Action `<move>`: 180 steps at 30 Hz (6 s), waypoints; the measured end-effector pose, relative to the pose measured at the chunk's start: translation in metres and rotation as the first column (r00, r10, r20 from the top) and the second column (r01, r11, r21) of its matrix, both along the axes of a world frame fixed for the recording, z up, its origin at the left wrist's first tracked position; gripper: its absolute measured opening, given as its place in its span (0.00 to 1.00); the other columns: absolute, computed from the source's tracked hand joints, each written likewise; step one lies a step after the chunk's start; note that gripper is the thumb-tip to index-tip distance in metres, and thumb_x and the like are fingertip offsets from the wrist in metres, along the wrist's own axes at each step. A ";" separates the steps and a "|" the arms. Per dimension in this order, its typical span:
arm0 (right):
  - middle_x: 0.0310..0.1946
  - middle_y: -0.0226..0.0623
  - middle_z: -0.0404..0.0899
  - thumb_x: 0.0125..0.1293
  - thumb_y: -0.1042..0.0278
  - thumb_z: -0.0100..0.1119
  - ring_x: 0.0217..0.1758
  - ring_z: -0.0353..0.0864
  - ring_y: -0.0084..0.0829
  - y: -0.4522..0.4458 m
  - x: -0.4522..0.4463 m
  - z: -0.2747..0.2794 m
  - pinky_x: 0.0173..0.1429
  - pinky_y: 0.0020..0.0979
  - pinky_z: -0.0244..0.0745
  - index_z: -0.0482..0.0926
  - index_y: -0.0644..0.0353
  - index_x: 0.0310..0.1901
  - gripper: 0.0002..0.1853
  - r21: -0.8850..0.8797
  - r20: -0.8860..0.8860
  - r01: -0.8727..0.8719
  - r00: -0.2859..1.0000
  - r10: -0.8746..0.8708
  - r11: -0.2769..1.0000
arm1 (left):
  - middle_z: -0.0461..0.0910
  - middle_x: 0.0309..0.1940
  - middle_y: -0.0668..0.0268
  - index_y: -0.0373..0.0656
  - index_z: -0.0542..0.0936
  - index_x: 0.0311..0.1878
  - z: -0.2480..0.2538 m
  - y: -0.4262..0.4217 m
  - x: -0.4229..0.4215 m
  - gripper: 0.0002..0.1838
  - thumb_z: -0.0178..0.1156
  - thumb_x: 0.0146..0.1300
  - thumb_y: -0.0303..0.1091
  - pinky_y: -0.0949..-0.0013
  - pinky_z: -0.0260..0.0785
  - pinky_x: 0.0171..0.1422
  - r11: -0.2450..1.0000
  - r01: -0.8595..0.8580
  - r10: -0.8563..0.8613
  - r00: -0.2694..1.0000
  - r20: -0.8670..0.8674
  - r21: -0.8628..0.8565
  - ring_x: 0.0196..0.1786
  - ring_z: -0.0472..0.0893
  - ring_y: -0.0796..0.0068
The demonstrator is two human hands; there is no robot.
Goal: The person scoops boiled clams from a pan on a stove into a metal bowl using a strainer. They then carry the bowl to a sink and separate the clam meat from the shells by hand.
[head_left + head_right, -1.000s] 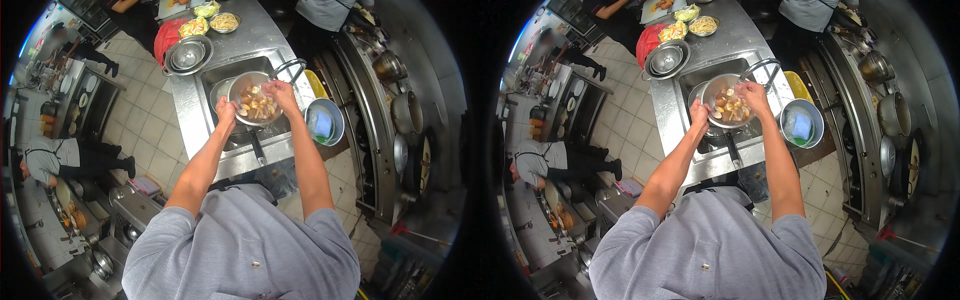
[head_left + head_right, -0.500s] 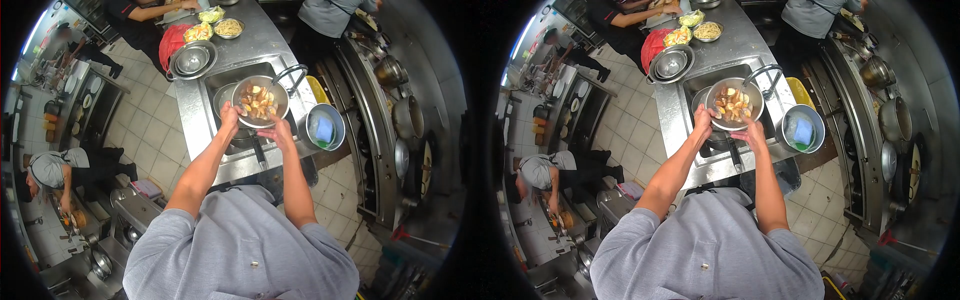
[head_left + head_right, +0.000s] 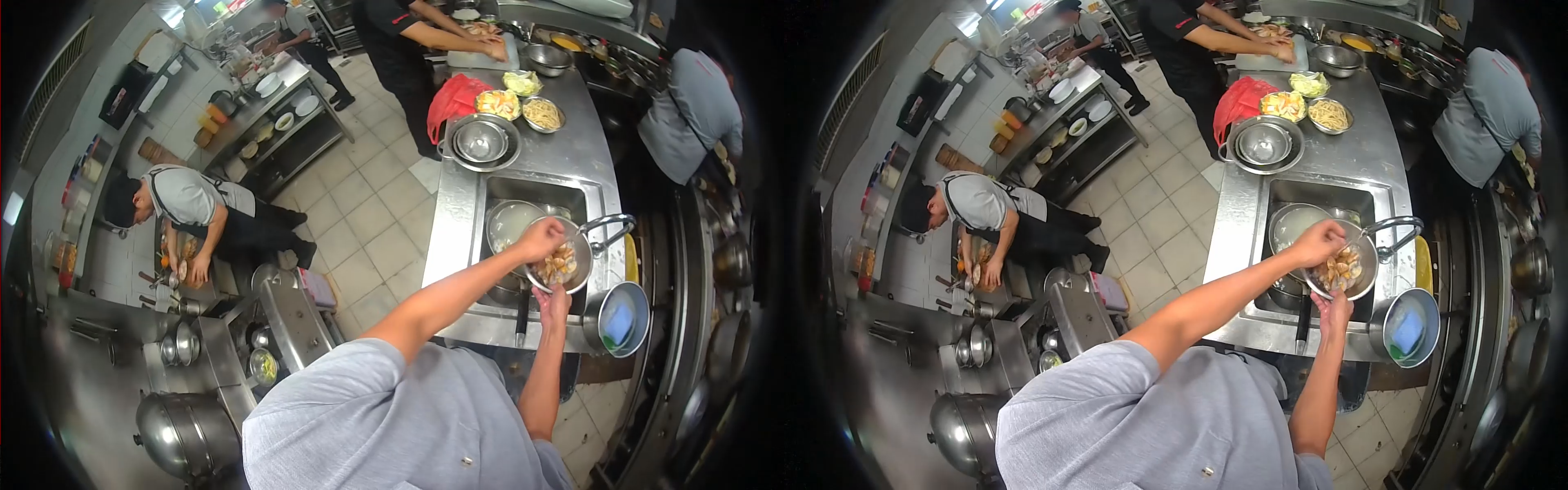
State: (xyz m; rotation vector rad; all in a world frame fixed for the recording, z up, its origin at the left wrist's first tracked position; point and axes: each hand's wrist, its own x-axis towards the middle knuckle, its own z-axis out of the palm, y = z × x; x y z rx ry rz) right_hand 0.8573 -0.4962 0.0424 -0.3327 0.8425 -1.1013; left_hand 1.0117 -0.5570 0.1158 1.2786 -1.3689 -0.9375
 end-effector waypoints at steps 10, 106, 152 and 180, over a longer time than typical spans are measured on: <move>0.56 0.58 0.78 0.66 0.74 0.54 0.48 0.88 0.48 -0.016 -0.019 -0.007 0.47 0.46 0.92 0.63 0.76 0.67 0.29 -0.054 -0.079 -0.129 0.989 0.124 0.990 | 0.85 0.30 0.61 0.37 0.85 0.38 -0.004 -0.044 -0.008 0.06 0.64 0.58 0.23 0.64 0.80 0.41 0.986 -0.127 0.151 0.954 0.259 -0.108 0.35 0.87 0.69; 0.41 0.40 0.87 0.69 0.74 0.59 0.40 0.87 0.29 -0.116 -0.072 0.006 0.44 0.29 0.83 0.82 0.66 0.50 0.11 -0.207 -0.368 0.057 0.920 -0.132 0.977 | 0.78 0.37 0.64 0.40 0.74 0.53 -0.075 0.026 0.058 0.26 0.45 0.51 0.10 0.68 0.73 0.44 0.863 -0.277 0.482 0.703 -0.523 0.423 0.37 0.75 0.72; 0.38 0.41 0.87 0.71 0.73 0.58 0.39 0.87 0.34 -0.017 0.112 0.005 0.44 0.36 0.82 0.85 0.64 0.51 0.11 -0.420 -0.728 -0.666 0.653 0.209 0.617 | 0.78 0.37 0.67 0.40 0.71 0.53 -0.092 0.259 0.180 0.18 0.66 0.63 0.29 0.72 0.74 0.45 0.698 -0.599 0.701 0.683 -0.206 0.393 0.37 0.78 0.76; 0.44 0.45 0.81 0.60 0.66 0.65 0.54 0.79 0.44 0.049 0.248 0.015 0.58 0.49 0.73 0.82 0.58 0.43 0.11 -0.069 -0.910 -0.968 -0.038 -0.414 0.240 | 0.74 0.44 0.63 0.38 0.71 0.54 -0.069 0.256 0.204 0.22 0.70 0.62 0.29 0.67 0.75 0.43 0.762 -0.605 0.573 0.796 0.197 0.229 0.36 0.75 0.75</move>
